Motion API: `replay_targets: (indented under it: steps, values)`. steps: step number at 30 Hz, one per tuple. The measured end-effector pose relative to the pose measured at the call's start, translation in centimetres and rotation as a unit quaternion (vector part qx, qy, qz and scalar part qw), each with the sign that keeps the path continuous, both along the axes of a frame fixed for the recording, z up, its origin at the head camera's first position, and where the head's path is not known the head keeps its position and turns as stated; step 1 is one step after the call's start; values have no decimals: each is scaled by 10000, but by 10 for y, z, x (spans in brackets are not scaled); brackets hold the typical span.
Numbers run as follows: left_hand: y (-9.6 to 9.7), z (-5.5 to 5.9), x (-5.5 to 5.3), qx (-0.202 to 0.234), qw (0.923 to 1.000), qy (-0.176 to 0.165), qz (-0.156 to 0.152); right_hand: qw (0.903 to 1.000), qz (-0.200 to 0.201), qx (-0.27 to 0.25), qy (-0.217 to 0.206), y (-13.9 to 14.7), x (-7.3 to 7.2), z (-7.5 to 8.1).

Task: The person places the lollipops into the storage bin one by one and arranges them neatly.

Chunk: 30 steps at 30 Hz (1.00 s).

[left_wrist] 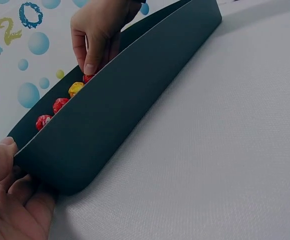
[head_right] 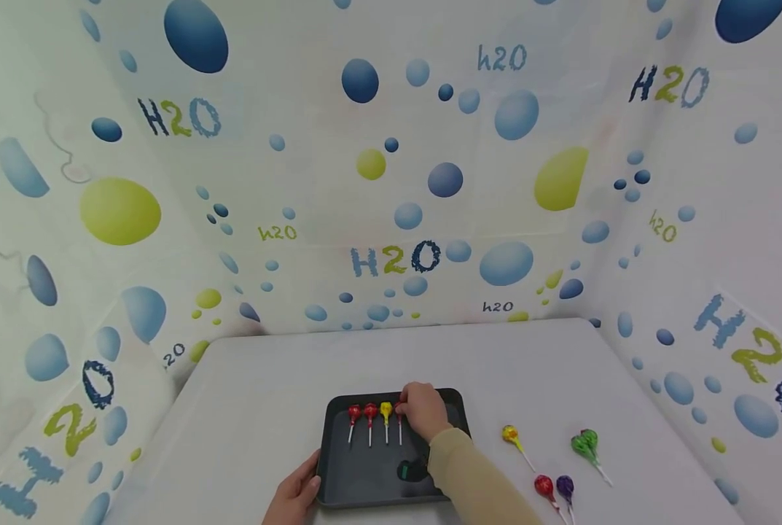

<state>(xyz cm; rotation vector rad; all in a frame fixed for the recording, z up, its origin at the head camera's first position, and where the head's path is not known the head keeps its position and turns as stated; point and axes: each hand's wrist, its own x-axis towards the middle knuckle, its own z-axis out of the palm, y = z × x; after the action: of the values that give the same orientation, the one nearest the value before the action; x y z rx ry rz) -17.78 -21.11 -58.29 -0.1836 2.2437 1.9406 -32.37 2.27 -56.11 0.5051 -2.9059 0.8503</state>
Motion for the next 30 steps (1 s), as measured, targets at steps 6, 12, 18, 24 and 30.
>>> replay_targets:
  steps: [6,12,18,24,30]
  values:
    - [2,-1,-1,165,9997,-157,92,10000,-58,-43,-5,0,3,5]
    - [2,-1,0,124,9999,-81,39,10000,37,-56,2,1,7,8]
    - [1,-1,-1,83,10000,-28,-13,10000,7,-80,-44,0,10,11]
    - [-1,-2,1,6,10000,77,-58,10000,32,-38,8,2,9,13]
    - [-3,-5,1,-55,9996,267,-64,9987,255,-102,431,23,7,20]
